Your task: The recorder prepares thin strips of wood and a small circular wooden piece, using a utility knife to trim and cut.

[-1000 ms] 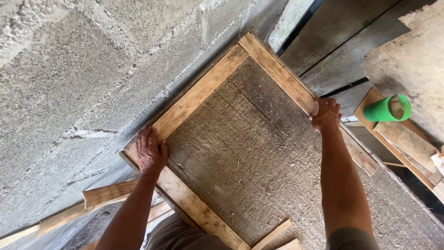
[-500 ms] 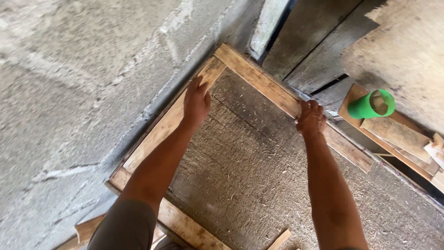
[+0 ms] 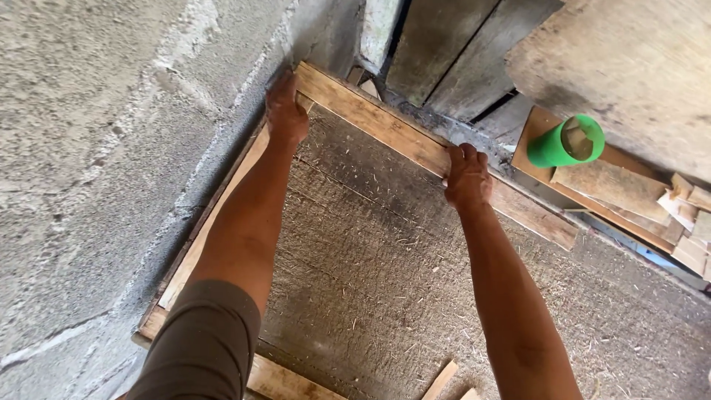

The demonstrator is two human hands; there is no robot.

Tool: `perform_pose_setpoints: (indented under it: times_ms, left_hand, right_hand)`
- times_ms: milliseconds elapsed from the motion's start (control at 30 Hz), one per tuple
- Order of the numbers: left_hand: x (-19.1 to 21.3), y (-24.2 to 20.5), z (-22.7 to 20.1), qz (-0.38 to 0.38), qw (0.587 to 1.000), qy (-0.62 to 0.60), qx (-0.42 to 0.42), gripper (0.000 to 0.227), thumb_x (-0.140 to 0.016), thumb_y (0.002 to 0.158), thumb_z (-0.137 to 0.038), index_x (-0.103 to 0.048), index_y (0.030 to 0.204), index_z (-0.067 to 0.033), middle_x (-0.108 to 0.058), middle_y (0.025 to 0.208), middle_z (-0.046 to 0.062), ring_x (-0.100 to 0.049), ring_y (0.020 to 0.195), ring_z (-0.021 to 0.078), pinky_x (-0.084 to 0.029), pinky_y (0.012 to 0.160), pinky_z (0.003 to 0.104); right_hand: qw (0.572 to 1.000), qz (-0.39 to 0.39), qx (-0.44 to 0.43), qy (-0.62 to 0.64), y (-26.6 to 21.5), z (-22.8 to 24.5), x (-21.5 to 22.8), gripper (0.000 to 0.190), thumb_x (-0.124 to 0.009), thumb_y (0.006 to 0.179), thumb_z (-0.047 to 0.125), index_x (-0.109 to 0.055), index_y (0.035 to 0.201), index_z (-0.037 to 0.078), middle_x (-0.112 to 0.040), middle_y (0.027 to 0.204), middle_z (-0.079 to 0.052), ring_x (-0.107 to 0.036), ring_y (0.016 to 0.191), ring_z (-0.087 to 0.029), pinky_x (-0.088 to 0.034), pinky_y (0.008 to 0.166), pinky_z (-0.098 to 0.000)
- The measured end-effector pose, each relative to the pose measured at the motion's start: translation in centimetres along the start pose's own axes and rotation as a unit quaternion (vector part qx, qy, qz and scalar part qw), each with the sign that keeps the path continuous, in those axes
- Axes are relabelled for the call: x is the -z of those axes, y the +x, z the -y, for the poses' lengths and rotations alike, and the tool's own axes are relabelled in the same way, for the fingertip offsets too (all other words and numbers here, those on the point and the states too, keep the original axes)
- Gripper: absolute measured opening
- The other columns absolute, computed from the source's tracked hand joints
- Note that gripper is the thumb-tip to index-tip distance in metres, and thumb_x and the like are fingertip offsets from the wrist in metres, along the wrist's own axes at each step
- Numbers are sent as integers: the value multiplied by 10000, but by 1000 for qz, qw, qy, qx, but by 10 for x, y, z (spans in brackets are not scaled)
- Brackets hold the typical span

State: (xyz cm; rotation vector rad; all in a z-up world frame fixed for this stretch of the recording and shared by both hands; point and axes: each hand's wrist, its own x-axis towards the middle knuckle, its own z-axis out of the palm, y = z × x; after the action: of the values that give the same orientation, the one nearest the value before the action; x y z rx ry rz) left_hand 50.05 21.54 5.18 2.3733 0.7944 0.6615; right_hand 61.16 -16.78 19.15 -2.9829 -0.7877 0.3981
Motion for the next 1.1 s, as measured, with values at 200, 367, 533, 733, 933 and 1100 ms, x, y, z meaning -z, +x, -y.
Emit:
perform_pose_setpoints:
  times_ms: [200, 367, 533, 733, 933, 1100]
  left_hand:
    - [17, -4, -16, 40, 999, 37, -2, 614, -579, 830, 49, -530, 1441, 18, -439, 1555, 165, -381, 1475, 335, -132, 1264, 593]
    - [26, -6, -26, 61, 997, 36, 5, 675, -561, 851, 78, -456, 1516, 32, -373, 1606, 144, -347, 1498, 295, -77, 1283, 518]
    - [32, -7, -36, 93, 990, 104, 26, 803, -483, 805, 201, -401, 1575, -7, -320, 1670, 116, -290, 1554, 276, -88, 1316, 458]
    - [34, -54, -21, 27, 988, 142, -51, 802, -508, 913, 151, -323, 1654, -94, -189, 1722, 222, -221, 1599, 394, -188, 1313, 511]
    - [119, -238, -76, -26, 995, -25, -94, 737, -657, 992, -82, -291, 1632, -86, -161, 1722, 183, -245, 1582, 389, -306, 1289, 538]
    - [198, -436, -66, 95, 994, 0, -58, 631, -704, 966, -260, -480, 1494, 1, -298, 1671, 221, -296, 1556, 417, -263, 1271, 554]
  right_hand:
    - [1000, 19, -10, -4, -2, 5, 9, 746, -855, 796, 139, -526, 1454, 261, -437, 1534, -15, -418, 1378, -296, -452, 1109, -431]
    - [997, 60, -37, -12, 1, 11, 14, 730, -818, 849, 165, -509, 1492, 317, -381, 1605, -2, -421, 1378, -279, -460, 1115, -425]
    - [997, 67, -38, -20, 2, 10, 10, 733, -812, 859, 173, -492, 1502, 314, -373, 1604, -7, -413, 1372, -282, -445, 1124, -425]
    - [999, 43, -22, -21, -1, 6, 5, 738, -831, 843, 195, -492, 1491, 295, -403, 1563, -2, -406, 1378, -284, -437, 1128, -426]
    - [999, -6, 41, -28, 13, -29, -28, 725, -819, 835, 154, -498, 1478, 250, -415, 1542, -59, -396, 1369, -335, -425, 1116, -481]
    - [990, -21, 105, -90, 36, -49, -51, 783, -809, 862, 165, -412, 1537, 157, -416, 1527, -146, -380, 1388, -428, -378, 1182, -513]
